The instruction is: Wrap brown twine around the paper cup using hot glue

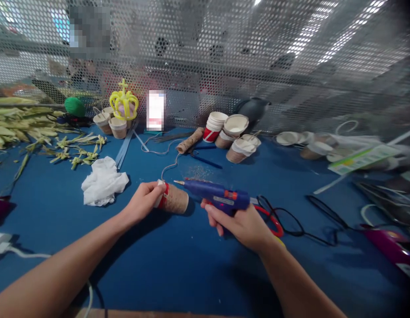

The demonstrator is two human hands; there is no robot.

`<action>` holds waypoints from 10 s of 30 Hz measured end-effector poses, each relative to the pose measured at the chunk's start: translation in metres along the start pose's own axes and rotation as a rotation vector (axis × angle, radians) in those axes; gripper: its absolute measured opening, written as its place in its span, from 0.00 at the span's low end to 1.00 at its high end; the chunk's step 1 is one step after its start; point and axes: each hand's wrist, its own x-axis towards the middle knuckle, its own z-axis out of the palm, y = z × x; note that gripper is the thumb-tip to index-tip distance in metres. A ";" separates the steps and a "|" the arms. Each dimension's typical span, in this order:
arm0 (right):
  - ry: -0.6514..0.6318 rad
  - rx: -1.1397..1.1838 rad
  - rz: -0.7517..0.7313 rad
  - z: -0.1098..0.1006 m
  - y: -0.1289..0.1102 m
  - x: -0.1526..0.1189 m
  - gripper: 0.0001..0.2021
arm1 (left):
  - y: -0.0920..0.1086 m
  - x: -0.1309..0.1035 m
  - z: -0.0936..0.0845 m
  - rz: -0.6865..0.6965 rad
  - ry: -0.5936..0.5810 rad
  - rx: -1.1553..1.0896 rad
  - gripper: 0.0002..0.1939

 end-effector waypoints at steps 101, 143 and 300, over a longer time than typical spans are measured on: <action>-0.053 -0.336 -0.259 -0.003 0.005 0.038 0.09 | 0.024 0.028 -0.015 -0.012 0.101 0.225 0.16; -0.097 -0.508 -0.425 -0.002 0.007 0.029 0.06 | 0.021 0.020 -0.013 0.070 0.023 0.278 0.20; -0.099 -0.473 -0.408 -0.001 0.006 0.025 0.06 | 0.019 0.013 -0.011 0.151 -0.011 0.188 0.17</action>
